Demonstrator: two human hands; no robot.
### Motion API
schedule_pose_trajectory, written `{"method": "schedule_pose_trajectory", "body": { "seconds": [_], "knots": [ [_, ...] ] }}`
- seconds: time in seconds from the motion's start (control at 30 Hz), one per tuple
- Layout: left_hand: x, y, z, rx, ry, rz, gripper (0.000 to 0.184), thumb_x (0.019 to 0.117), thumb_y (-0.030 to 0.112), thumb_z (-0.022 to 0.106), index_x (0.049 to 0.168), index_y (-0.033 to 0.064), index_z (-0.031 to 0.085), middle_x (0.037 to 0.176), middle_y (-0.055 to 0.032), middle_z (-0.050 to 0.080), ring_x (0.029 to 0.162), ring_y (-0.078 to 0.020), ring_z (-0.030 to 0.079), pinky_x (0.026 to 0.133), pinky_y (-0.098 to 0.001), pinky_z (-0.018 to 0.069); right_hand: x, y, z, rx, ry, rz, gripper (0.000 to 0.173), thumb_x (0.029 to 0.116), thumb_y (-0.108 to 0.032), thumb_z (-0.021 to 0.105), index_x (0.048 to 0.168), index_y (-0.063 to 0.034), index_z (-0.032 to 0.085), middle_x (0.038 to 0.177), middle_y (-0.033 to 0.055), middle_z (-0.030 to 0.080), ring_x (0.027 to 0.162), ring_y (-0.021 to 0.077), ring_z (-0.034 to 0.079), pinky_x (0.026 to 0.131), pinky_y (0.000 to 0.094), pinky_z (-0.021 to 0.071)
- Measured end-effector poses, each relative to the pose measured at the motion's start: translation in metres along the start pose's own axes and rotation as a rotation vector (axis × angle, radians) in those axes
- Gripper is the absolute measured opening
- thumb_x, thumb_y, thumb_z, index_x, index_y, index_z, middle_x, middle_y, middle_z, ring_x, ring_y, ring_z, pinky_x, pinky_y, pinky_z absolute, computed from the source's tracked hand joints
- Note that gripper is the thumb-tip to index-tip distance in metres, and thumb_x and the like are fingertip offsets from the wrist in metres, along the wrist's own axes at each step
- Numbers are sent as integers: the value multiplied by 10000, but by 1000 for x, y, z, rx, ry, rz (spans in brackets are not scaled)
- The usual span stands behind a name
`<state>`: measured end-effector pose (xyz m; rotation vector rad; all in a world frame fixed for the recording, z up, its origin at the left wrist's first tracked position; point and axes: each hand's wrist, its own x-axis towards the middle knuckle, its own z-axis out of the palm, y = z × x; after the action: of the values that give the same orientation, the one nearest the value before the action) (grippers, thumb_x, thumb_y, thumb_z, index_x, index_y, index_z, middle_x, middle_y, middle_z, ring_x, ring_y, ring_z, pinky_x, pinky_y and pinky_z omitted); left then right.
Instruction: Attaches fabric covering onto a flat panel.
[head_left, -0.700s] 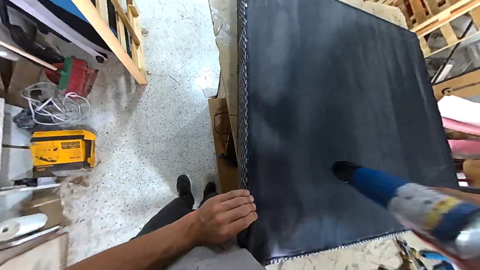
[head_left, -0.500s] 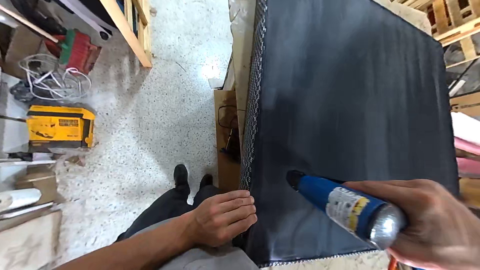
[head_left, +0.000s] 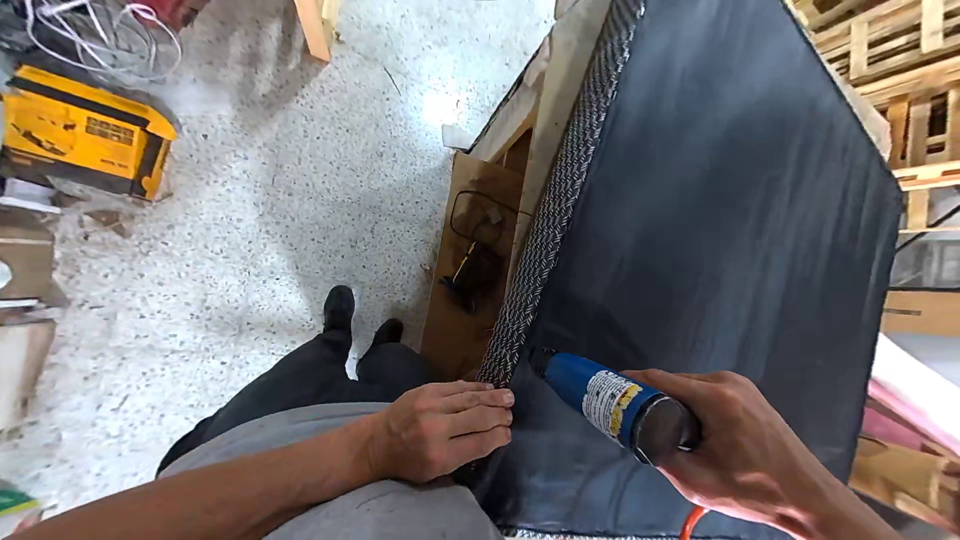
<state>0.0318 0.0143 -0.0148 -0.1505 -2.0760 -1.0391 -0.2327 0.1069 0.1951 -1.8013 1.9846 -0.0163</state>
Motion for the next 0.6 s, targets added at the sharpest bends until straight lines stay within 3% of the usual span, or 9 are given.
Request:
{"method": "schedule_pose_trajectory", "body": {
  "seconds": [0.27, 0.4, 0.47, 0.6],
  "knots": [
    [-1, -3, -2, -14, -8, -1, 198, 1048, 55, 512, 1142, 37, 685, 1182, -118, 731, 1251, -259, 649, 1097, -400, 516, 3, 0, 11, 21, -12, -26, 346, 809, -489, 643, 1016, -233, 747, 740, -91, 699, 653, -17, 649, 521, 253, 523],
    [-2, 2, -4, 115, 2, -36, 245, 1048, 113, 496, 1160, 121, 714, 1203, -44, 734, 1267, -213, 619, 1154, -446, 413, -14, -9, 14, 33, -18, -2, 408, 828, -491, 648, 1054, -165, 744, 781, -6, 735, 668, 78, 689, 531, 327, 545],
    [-5, 5, -3, 199, 26, -77, 266, 1044, 165, 493, 1166, 199, 727, 1223, 23, 727, 1184, -181, 593, 1081, -391, 362, -23, -20, 14, 66, -64, 27, 423, 827, -444, 679, 1107, -133, 741, 838, 36, 758, 708, 127, 714, 566, 361, 566],
    [-5, 10, -1, 201, 49, -123, 246, 1030, 177, 521, 1109, 206, 752, 1201, 48, 734, 1070, -152, 600, 1011, -351, 376, -33, -34, 24, 86, -97, 68, 418, 796, -377, 724, 1126, -121, 744, 871, 42, 768, 728, 144, 727, 578, 376, 579]
  ]
}}
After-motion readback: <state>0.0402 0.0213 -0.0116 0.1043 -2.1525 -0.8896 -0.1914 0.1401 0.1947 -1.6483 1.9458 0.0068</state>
